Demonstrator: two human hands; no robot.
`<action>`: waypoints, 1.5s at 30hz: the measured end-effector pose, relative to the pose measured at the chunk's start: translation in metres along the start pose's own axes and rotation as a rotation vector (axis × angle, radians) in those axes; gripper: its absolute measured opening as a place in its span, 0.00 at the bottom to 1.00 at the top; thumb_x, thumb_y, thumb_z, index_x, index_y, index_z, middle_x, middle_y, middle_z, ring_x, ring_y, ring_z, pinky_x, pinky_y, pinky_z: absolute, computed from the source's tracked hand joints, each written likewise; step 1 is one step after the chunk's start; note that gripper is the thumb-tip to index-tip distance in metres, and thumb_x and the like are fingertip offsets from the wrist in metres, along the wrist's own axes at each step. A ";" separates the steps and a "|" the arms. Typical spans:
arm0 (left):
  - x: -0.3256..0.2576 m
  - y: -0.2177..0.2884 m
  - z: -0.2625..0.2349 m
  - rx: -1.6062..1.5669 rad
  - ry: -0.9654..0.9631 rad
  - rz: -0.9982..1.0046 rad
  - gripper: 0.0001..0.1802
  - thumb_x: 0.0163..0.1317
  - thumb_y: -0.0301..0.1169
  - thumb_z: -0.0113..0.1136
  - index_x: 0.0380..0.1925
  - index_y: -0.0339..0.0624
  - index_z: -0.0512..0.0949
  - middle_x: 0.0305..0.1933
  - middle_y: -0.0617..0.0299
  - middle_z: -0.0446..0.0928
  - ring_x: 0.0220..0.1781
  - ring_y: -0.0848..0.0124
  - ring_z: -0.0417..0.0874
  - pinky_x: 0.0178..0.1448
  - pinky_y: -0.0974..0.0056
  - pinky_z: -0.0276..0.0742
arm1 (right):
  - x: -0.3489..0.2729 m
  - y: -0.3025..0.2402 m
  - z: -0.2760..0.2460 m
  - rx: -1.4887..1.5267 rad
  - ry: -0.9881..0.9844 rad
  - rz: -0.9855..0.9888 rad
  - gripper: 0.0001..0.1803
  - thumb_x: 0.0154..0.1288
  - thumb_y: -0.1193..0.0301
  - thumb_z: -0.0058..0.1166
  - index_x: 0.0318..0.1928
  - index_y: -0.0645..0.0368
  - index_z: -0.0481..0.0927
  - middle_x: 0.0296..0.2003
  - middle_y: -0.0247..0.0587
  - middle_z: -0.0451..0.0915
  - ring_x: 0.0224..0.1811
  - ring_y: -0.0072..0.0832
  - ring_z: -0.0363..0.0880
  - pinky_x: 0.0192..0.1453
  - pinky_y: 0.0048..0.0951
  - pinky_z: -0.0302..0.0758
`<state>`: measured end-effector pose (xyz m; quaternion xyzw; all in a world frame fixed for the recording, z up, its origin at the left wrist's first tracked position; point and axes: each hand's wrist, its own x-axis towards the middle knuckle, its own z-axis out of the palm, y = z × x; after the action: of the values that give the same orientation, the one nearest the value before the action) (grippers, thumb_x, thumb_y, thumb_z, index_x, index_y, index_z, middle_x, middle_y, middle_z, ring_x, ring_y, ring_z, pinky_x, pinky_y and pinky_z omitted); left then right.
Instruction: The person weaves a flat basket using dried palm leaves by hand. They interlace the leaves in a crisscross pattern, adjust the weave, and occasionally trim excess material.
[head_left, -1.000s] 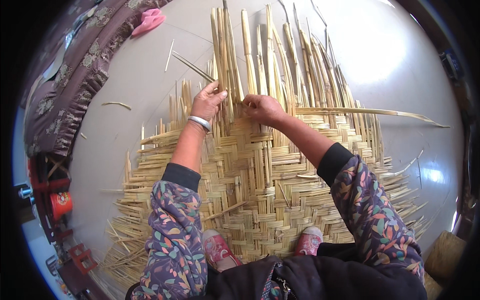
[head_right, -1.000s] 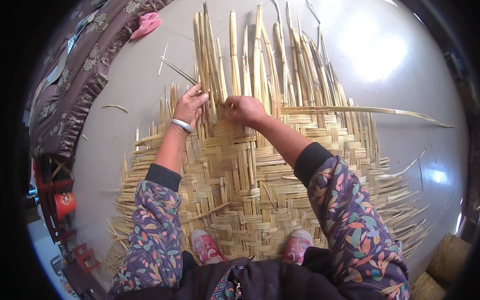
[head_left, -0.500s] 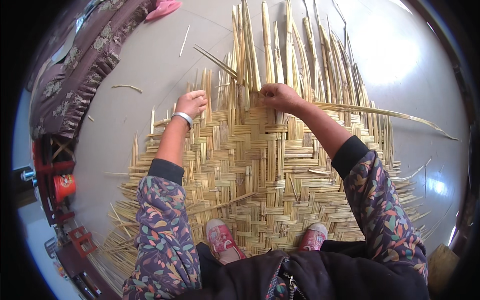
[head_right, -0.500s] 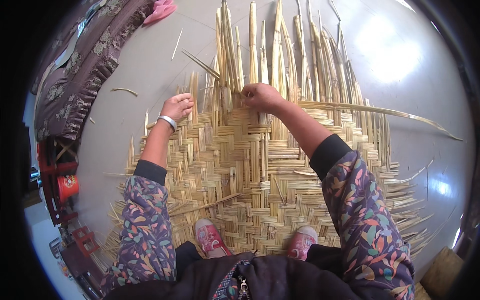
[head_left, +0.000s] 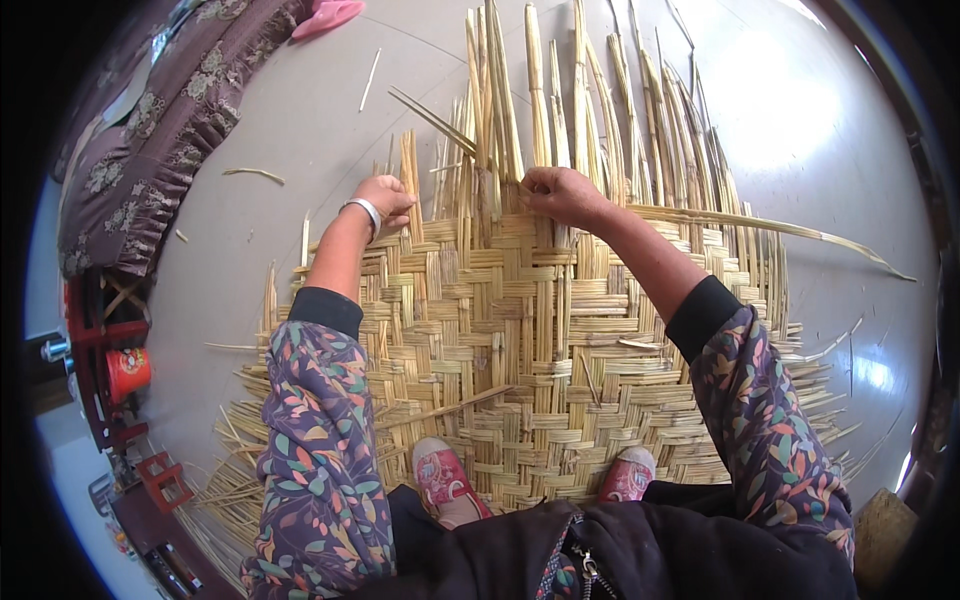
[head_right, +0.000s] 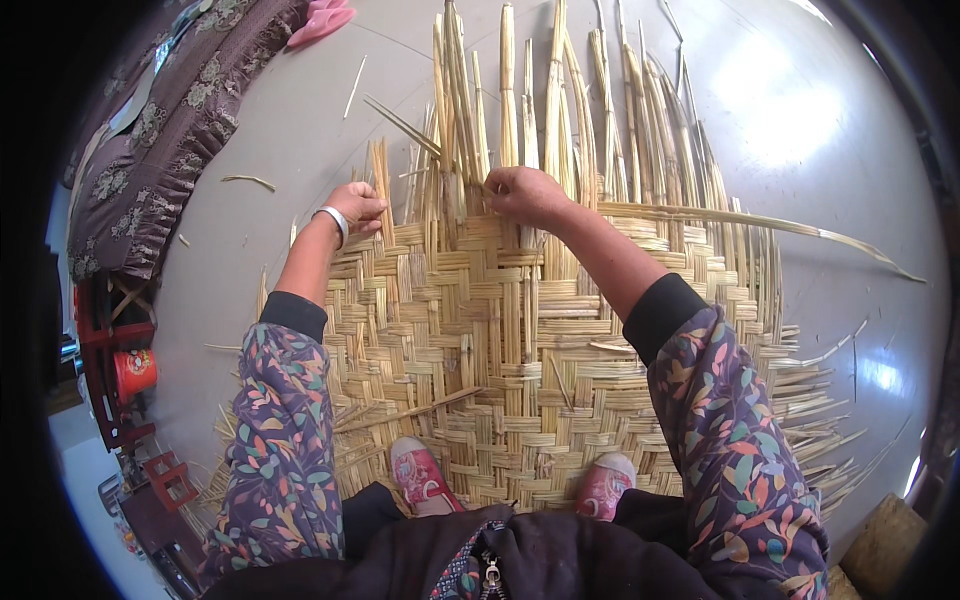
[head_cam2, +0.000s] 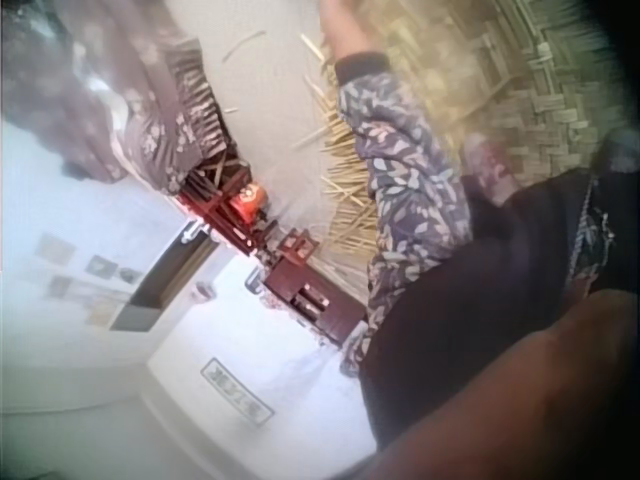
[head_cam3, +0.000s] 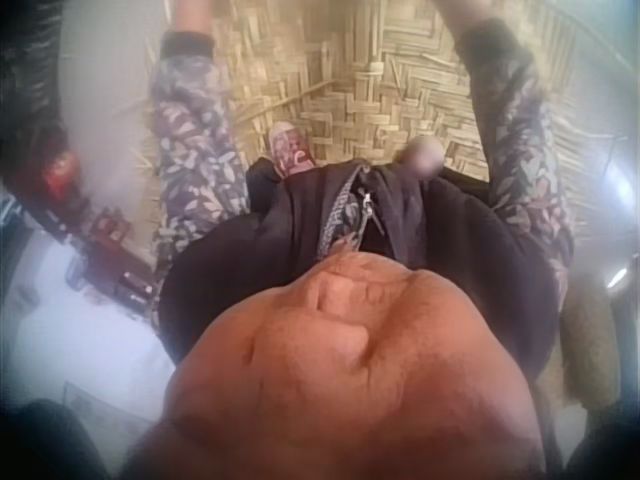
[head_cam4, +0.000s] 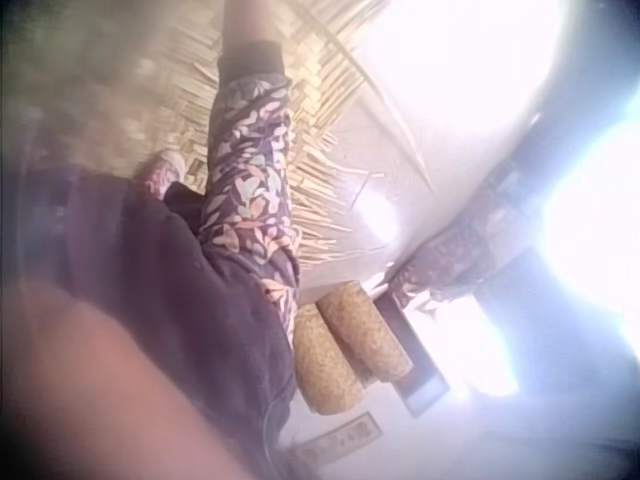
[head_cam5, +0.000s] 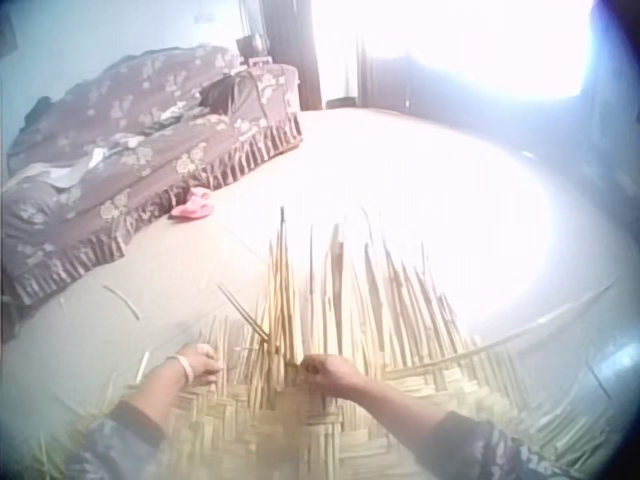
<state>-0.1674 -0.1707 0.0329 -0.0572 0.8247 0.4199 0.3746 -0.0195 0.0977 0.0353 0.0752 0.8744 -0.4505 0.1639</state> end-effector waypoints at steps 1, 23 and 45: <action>-0.002 0.002 0.001 0.011 0.005 -0.004 0.07 0.54 0.26 0.64 0.26 0.43 0.73 0.25 0.66 0.75 0.23 0.78 0.75 0.24 0.74 0.77 | 0.000 -0.001 0.000 -0.008 0.001 0.000 0.12 0.58 0.64 0.54 0.40 0.54 0.79 0.34 0.37 0.81 0.35 0.28 0.79 0.44 0.31 0.74; 0.002 0.011 0.026 0.033 -0.119 0.033 0.10 0.46 0.29 0.69 0.24 0.39 0.76 0.17 0.63 0.72 0.16 0.73 0.68 0.19 0.65 0.59 | 0.000 0.005 0.005 0.085 0.047 -0.039 0.13 0.58 0.61 0.55 0.39 0.54 0.79 0.34 0.38 0.81 0.36 0.30 0.79 0.43 0.31 0.74; -0.009 -0.014 0.014 -0.606 -0.254 0.303 0.13 0.59 0.28 0.58 0.44 0.38 0.77 0.48 0.58 0.78 0.52 0.69 0.76 0.55 0.65 0.71 | 0.030 -0.001 -0.013 -0.047 -0.299 -0.092 0.08 0.51 0.71 0.54 0.33 0.57 0.80 0.26 0.38 0.79 0.29 0.27 0.77 0.35 0.30 0.73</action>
<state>-0.1470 -0.1713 0.0248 0.0099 0.6088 0.6998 0.3736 -0.0508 0.1072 0.0321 -0.0364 0.8531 -0.4431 0.2730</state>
